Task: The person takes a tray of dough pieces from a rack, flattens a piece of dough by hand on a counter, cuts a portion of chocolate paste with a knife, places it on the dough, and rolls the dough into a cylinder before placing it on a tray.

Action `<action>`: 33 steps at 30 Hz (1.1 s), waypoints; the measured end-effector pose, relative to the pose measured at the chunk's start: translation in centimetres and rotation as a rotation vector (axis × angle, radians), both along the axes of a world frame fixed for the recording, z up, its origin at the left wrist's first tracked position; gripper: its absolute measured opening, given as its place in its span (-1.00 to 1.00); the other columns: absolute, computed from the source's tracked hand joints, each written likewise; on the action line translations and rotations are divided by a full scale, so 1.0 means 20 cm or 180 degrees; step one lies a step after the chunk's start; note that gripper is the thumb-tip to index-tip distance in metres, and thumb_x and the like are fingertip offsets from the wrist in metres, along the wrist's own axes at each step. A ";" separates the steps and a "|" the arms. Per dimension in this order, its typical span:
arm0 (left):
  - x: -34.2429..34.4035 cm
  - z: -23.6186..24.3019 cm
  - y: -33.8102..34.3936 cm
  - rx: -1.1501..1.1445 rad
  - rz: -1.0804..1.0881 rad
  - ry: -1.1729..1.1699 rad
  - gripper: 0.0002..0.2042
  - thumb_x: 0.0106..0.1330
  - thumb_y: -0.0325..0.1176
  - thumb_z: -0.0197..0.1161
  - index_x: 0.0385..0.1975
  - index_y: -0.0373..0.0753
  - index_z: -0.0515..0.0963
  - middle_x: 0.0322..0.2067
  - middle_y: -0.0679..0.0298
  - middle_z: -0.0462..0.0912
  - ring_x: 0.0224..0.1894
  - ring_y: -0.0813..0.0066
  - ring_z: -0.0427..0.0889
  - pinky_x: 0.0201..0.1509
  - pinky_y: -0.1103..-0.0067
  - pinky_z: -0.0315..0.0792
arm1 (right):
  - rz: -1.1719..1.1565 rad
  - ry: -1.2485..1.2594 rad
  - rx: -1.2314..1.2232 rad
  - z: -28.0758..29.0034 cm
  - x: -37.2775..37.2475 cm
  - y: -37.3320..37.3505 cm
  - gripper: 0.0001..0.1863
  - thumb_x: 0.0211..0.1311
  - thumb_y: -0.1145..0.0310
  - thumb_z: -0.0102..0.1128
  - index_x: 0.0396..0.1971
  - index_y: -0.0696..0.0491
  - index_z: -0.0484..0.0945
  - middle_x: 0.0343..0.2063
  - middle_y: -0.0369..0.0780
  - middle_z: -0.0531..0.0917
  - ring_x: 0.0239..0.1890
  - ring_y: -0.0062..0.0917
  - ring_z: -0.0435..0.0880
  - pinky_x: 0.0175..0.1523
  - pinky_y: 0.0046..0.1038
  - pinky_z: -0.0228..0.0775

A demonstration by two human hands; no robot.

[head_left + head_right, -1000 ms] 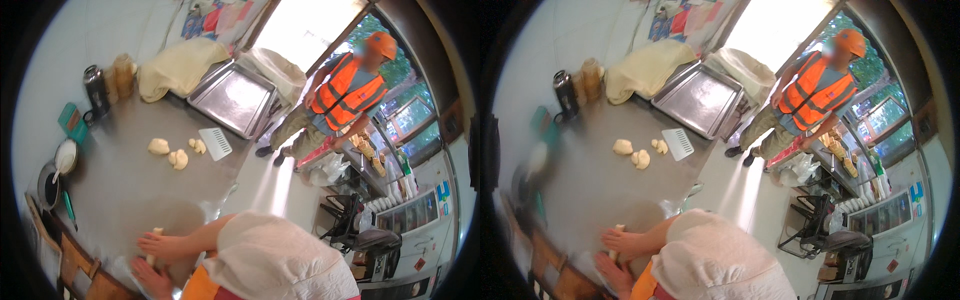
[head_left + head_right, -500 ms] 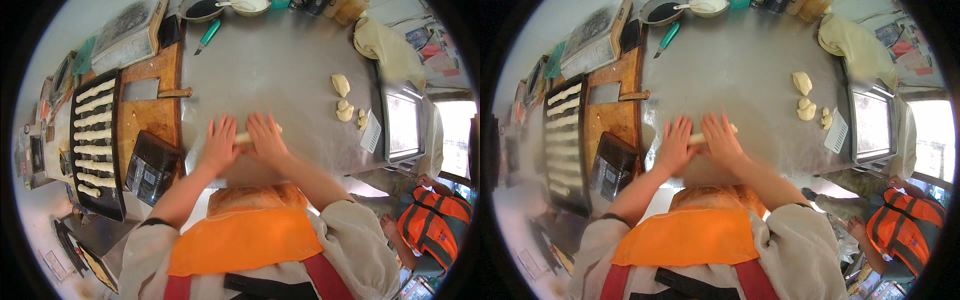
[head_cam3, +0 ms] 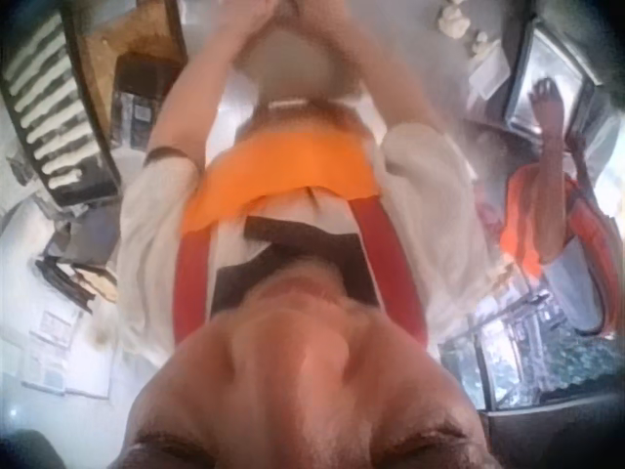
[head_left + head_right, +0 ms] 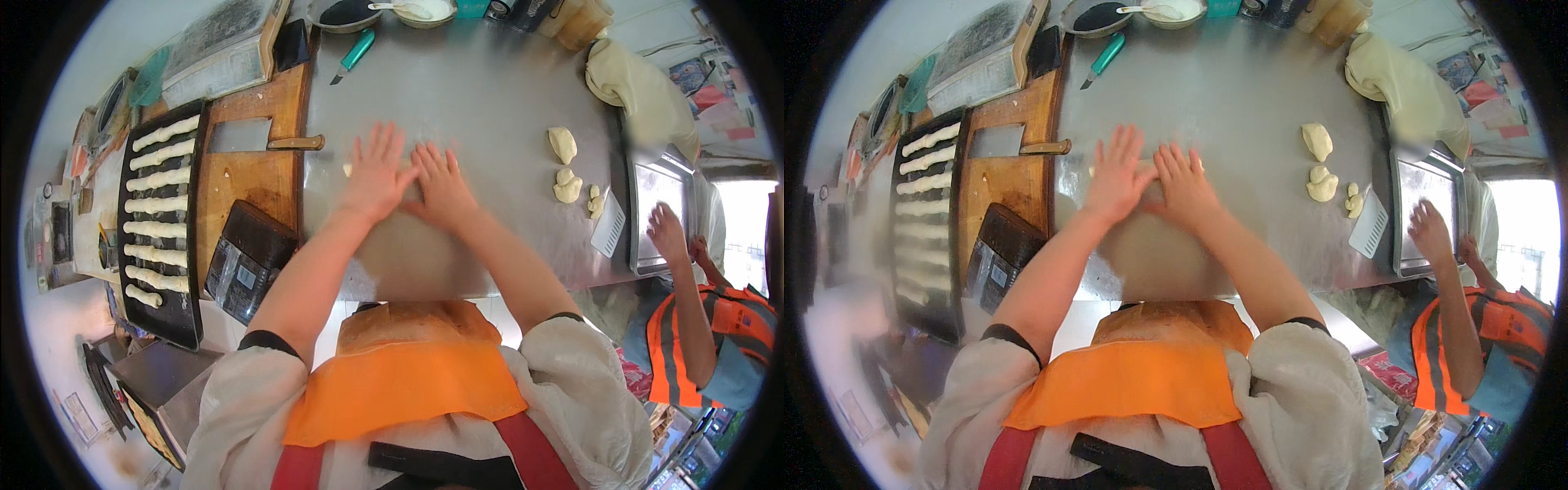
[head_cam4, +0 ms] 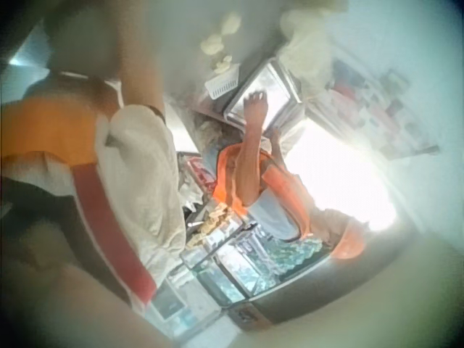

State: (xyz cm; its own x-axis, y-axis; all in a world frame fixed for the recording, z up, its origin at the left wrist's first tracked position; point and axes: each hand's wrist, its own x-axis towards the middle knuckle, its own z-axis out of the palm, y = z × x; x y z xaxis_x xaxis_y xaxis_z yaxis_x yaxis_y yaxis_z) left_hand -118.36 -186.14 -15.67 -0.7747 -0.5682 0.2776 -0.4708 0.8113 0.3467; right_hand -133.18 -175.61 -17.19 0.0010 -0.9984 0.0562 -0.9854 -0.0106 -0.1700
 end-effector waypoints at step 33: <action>2.33 0.57 0.24 0.4300 0.1093 0.1756 -0.71 0.02 -0.59 0.38 -0.20 -0.28 0.70 -0.34 0.36 0.69 -0.29 0.64 0.59 -0.18 0.67 0.47 | -0.0030 -0.4297 0.1710 0.65 1.50 0.13 -0.64 0.15 0.44 0.37 -0.02 0.18 0.65 -0.37 -0.29 0.64 -0.28 -0.61 0.61 -0.16 -0.56 0.44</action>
